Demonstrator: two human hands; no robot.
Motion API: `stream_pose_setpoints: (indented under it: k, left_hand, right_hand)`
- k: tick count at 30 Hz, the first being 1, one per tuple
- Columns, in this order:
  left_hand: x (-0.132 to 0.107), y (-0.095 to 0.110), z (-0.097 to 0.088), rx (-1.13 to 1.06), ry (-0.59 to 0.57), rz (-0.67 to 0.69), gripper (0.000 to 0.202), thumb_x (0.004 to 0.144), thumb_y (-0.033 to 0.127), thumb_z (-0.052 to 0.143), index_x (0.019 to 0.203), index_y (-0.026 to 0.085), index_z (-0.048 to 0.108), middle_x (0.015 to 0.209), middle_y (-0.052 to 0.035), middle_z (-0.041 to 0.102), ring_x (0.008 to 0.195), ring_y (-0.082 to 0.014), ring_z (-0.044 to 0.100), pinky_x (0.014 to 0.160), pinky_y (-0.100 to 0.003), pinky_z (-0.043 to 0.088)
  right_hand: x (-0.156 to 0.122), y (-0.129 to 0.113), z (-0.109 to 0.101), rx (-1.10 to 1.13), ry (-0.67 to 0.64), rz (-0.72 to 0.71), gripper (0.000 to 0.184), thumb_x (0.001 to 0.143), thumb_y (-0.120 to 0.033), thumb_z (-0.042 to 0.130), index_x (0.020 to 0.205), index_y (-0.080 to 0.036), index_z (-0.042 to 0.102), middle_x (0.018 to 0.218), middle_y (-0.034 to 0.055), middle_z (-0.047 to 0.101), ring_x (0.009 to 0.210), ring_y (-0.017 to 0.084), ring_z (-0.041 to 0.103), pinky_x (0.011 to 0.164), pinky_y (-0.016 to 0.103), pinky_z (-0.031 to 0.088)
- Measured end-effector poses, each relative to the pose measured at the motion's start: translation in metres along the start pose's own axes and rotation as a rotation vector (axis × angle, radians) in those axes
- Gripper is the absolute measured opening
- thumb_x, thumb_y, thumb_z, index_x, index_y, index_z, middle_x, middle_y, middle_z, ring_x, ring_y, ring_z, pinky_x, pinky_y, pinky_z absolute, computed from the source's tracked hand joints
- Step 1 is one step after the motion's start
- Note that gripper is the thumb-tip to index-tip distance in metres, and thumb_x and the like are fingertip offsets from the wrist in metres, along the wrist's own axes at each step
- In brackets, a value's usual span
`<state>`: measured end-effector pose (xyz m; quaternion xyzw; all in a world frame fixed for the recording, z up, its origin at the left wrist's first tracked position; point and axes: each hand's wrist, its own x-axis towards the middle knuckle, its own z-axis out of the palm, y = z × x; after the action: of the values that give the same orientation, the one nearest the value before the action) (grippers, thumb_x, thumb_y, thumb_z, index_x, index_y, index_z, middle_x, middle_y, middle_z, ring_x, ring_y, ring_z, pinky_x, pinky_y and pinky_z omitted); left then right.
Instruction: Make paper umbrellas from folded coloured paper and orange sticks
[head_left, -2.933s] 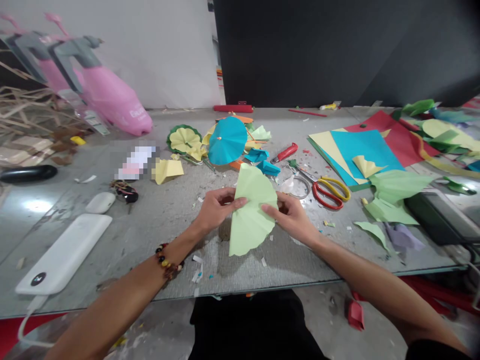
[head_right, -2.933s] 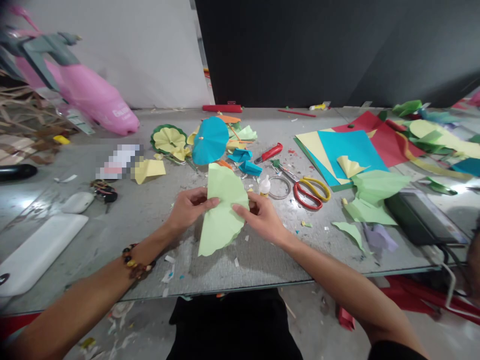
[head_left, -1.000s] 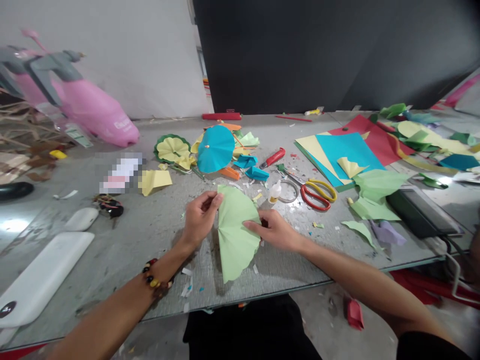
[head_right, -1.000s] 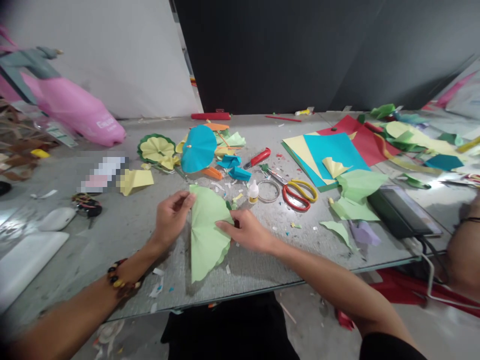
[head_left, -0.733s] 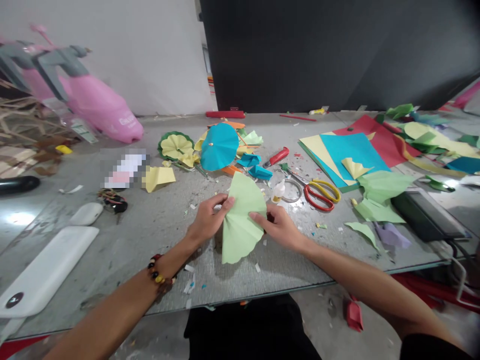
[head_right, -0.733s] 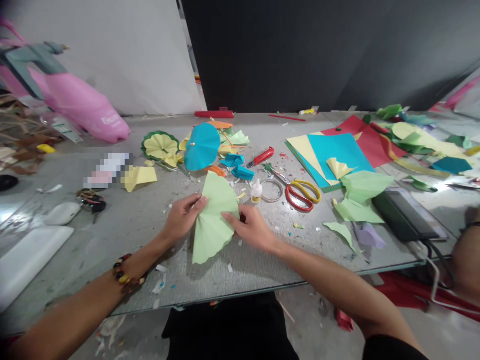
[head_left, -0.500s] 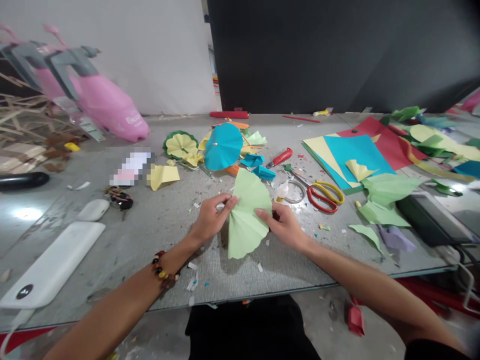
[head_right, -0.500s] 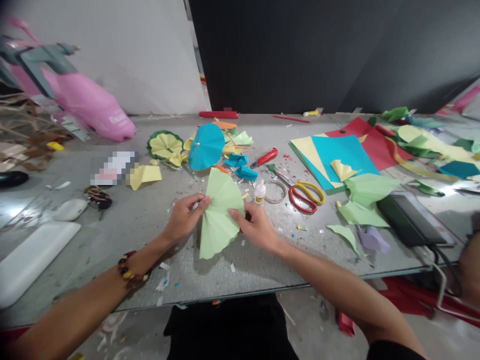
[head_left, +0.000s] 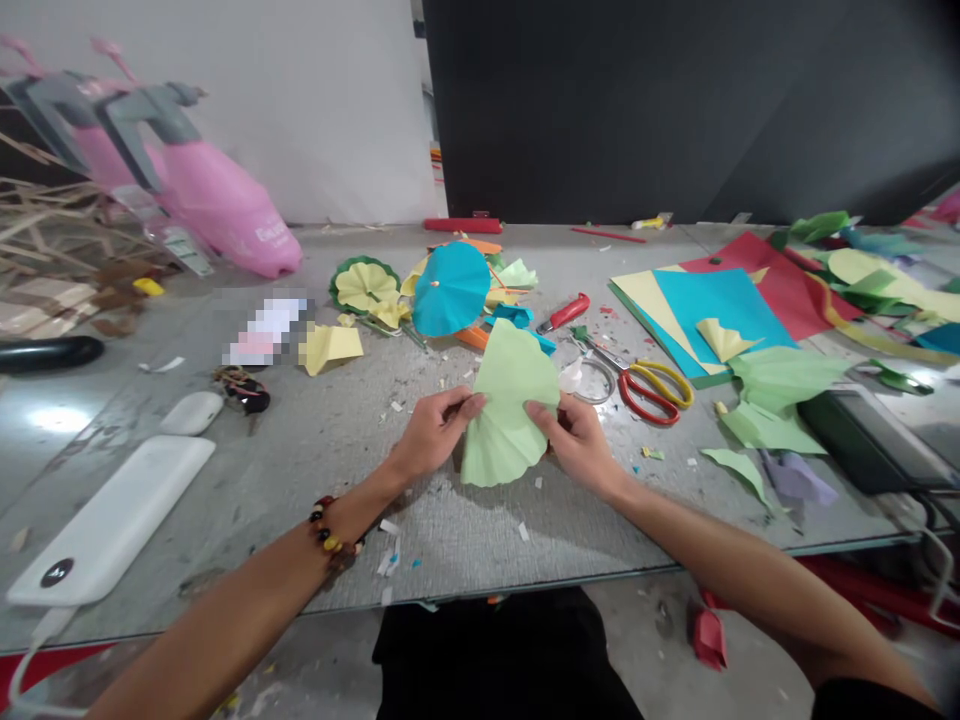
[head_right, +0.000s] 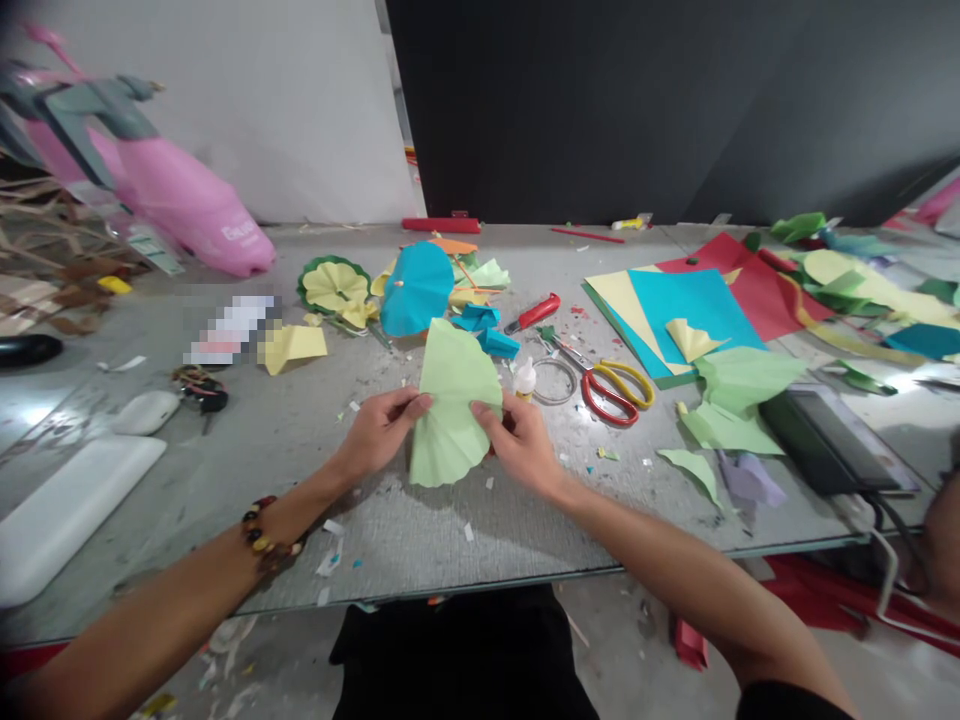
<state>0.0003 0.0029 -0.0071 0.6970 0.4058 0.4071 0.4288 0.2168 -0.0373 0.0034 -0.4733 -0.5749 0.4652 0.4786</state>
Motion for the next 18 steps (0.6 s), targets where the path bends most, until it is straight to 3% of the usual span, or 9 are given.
stream_pose_setpoints:
  k: [6, 14, 18]
  left_hand:
    - [0.0001, 0.0019, 0.0014, 0.000, 0.019, -0.008, 0.045, 0.095, 0.053, 0.058, 0.070, 0.016, 0.054, 0.065, 0.0032, 0.041, 0.062, -0.0106, 0.039, 0.056, -0.022, 0.033]
    - [0.0004, 0.0004, -0.0011, -0.030, -0.003, -0.041, 0.046, 0.095, 0.058, 0.056, 0.082, 0.015, 0.066, 0.074, -0.0005, 0.057, 0.071, -0.0139, 0.051, 0.063, -0.023, 0.041]
    - [0.0010, 0.0031, -0.0009, -0.048, -0.018, -0.019, 0.047, 0.096, 0.058, 0.054, 0.106, 0.015, 0.070, 0.086, -0.0043, 0.066, 0.084, -0.0186, 0.060, 0.073, -0.026, 0.048]
  right_hand:
    - [-0.0004, -0.0005, -0.0010, -0.007, 0.007, -0.004, 0.035, 0.092, -0.052, 0.062, 0.083, -0.018, 0.061, 0.059, -0.0023, 0.055, 0.051, 0.010, 0.051, 0.045, 0.021, 0.040]
    - [-0.0008, -0.0053, -0.0007, -0.024, 0.028, -0.026, 0.035, 0.092, -0.052, 0.062, 0.082, -0.019, 0.061, 0.058, -0.0029, 0.053, 0.049, 0.010, 0.050, 0.044, 0.021, 0.041]
    - [-0.0001, -0.0085, -0.0014, -0.010, 0.041, 0.002, 0.036, 0.090, -0.054, 0.061, 0.081, -0.019, 0.060, 0.057, -0.0028, 0.054, 0.048, 0.010, 0.050, 0.044, 0.022, 0.041]
